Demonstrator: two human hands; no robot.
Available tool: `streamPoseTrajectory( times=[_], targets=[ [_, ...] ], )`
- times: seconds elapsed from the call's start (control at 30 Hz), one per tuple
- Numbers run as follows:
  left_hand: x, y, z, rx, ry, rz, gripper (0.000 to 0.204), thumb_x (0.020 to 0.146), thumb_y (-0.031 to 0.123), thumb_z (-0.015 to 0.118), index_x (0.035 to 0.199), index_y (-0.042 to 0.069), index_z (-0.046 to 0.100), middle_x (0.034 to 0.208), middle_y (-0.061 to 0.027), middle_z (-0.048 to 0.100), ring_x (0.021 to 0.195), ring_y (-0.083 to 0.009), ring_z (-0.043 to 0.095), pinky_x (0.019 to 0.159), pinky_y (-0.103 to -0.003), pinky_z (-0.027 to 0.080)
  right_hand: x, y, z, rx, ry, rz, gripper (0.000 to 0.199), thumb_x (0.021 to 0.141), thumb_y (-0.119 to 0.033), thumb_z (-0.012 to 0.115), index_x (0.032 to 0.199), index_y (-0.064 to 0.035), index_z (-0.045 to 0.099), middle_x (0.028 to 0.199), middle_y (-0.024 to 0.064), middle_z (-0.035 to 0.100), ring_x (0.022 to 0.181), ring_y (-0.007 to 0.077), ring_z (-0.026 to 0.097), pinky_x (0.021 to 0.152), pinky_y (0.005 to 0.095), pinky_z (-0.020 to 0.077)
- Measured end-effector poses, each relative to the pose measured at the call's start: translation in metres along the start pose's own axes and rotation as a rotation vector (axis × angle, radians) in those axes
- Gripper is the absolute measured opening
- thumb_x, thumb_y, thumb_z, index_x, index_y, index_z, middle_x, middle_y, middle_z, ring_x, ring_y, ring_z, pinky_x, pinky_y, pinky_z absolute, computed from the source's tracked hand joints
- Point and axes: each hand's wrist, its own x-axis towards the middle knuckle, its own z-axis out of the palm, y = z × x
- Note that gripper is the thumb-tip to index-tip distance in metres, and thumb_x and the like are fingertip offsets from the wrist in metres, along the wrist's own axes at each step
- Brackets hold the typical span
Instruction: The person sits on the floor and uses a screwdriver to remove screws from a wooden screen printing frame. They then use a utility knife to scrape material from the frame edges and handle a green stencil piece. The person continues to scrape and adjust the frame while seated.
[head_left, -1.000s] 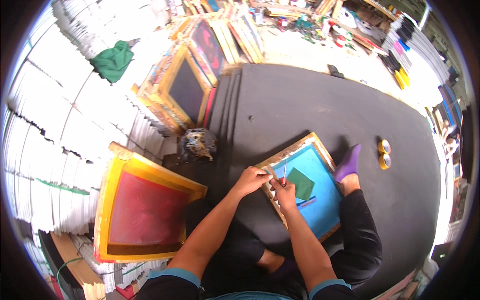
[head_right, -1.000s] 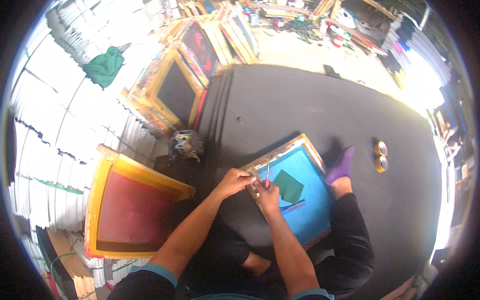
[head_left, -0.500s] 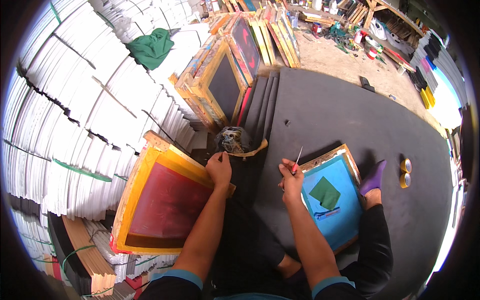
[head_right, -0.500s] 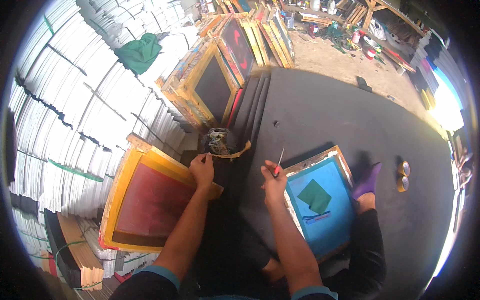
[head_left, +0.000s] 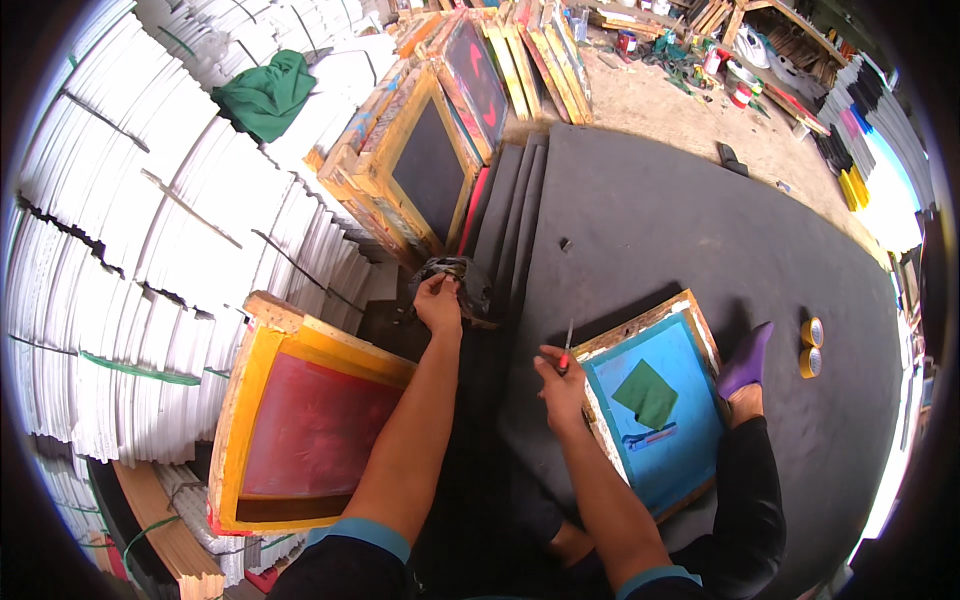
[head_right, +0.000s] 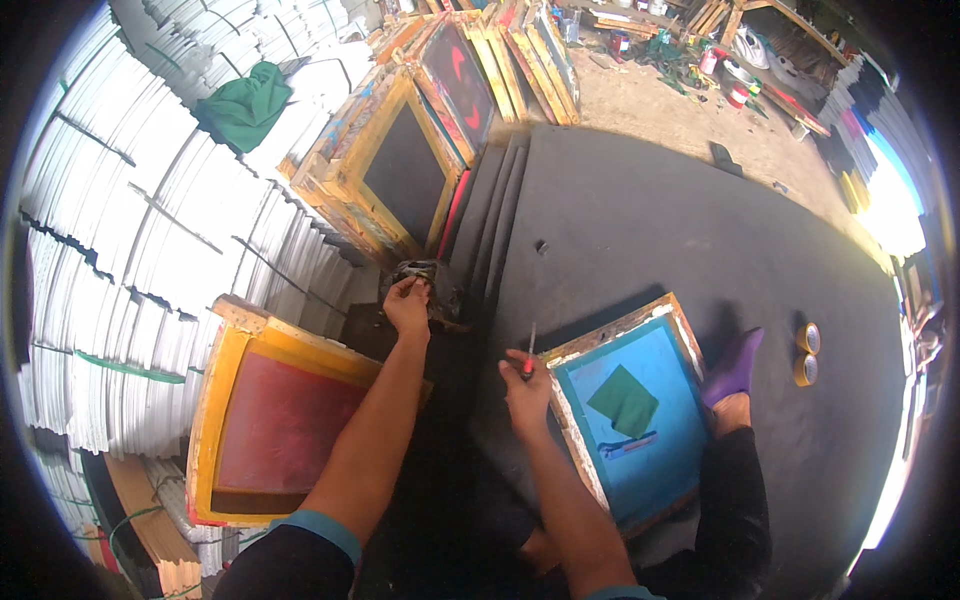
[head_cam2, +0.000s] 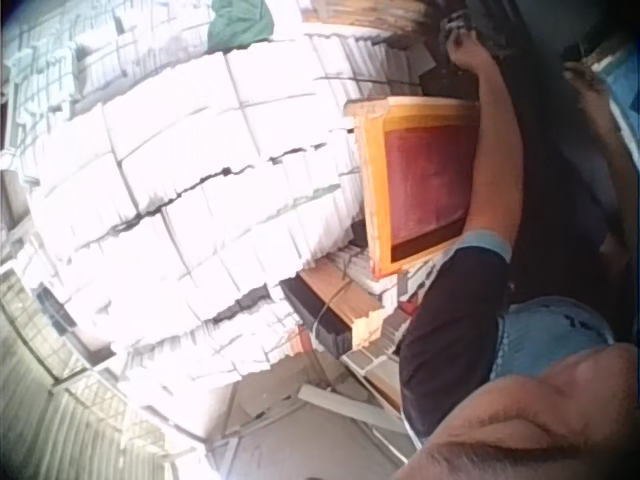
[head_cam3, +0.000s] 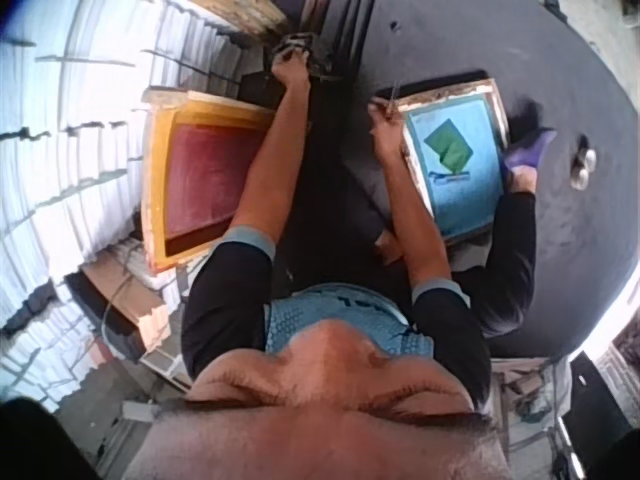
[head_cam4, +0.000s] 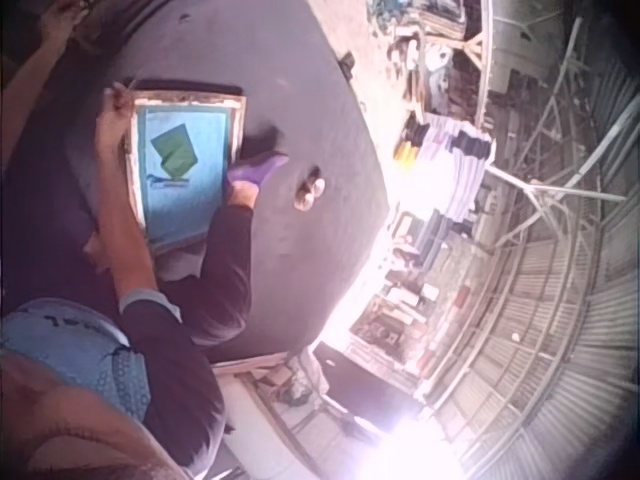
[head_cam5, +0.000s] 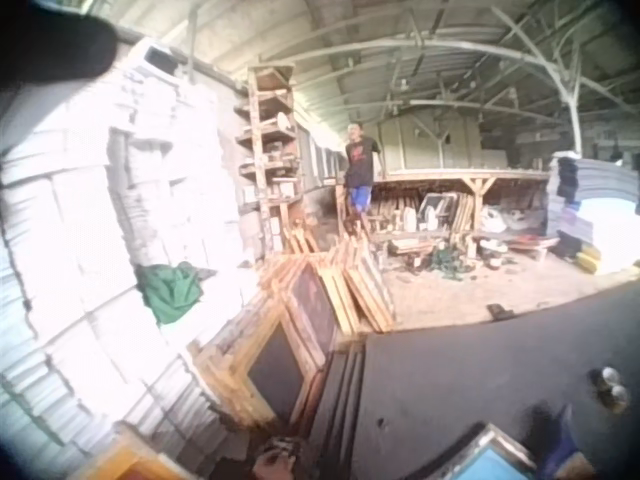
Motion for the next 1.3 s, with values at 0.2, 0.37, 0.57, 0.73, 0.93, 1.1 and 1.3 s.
streamPoseTrajectory(
  times=[0.2,0.37,0.57,0.73,0.93,1.1,1.3],
  targets=[
    [-0.008,-0.009,-0.005,0.138,-0.163,0.004,0.030,0.104,0.020,0.065,0.124,-0.003,0.066,0.115,-0.0087,0.070,0.107,-0.0188,0.065,0.096,-0.032,0.049,0.050,0.012,0.068,-0.112,-0.130,0.098,0.050,0.089,-0.011,0.077,0.136,-0.0032,0.063,0.079,0.0025,0.065,0.065,0.0101,0.062,0.048,0.0259,0.0448],
    [0.001,-0.014,-0.009,-0.202,-0.322,-0.148,0.047,0.110,0.039,0.053,0.134,-0.001,0.061,0.130,-0.0110,0.063,0.121,-0.0224,0.058,0.105,-0.037,0.043,0.077,0.070,0.106,-0.301,-0.016,0.048,0.044,0.089,-0.012,0.077,0.131,-0.0005,0.068,0.079,0.0053,0.069,0.064,0.0119,0.063,0.047,0.0292,0.0445],
    [0.005,-0.006,-0.017,-0.302,-0.320,-0.193,0.051,0.112,0.042,0.047,0.137,-0.001,0.058,0.134,-0.0120,0.064,0.125,-0.0235,0.058,0.111,-0.037,0.040,0.058,0.055,0.120,-0.195,-0.036,0.131,0.022,0.090,-0.016,0.078,0.100,0.0028,0.077,0.080,0.0065,0.072,0.067,0.0149,0.065,0.055,0.0326,0.0491],
    [-0.003,0.017,-0.030,-0.189,-0.340,-0.162,0.051,0.111,0.039,0.048,0.130,-0.005,0.066,0.134,-0.0157,0.065,0.127,-0.0239,0.058,0.111,-0.036,0.040,0.051,0.006,0.148,-0.266,-0.070,-0.301,0.023,0.093,-0.020,0.075,0.098,0.0021,0.077,0.078,0.0055,0.072,0.071,0.0146,0.065,0.068,0.0313,0.0514],
    [-0.042,0.050,-0.014,0.248,-0.258,0.048,0.069,0.110,0.053,0.044,0.123,-0.009,0.071,0.123,-0.0173,0.072,0.116,-0.0257,0.065,0.103,-0.038,0.047,0.111,0.018,0.170,-0.185,-0.186,0.019,0.028,0.093,-0.025,0.070,0.109,-0.0035,0.075,0.095,0.0179,0.075,0.092,0.0351,0.073,0.083,0.0408,0.0528],
    [-0.017,0.015,-0.015,0.331,-0.436,-0.240,0.093,0.102,0.078,0.031,0.124,-0.002,0.072,0.120,-0.0135,0.072,0.114,-0.0239,0.064,0.101,-0.037,0.048,0.098,0.013,0.156,0.003,-0.189,0.086,0.033,0.094,-0.026,0.068,0.118,-0.0031,0.072,0.097,0.0144,0.075,0.094,0.0291,0.071,0.088,0.0384,0.0508],
    [-0.016,0.003,-0.016,0.361,-0.508,-0.093,0.077,0.107,0.066,0.034,0.124,0.001,0.071,0.119,-0.0161,0.073,0.110,-0.0313,0.069,0.097,-0.040,0.051,0.053,-0.044,0.108,-0.195,-0.230,0.123,0.049,0.097,-0.034,0.072,0.133,-0.0013,0.067,0.094,0.0122,0.074,0.086,0.0261,0.074,0.078,0.0421,0.0558]
  ],
)
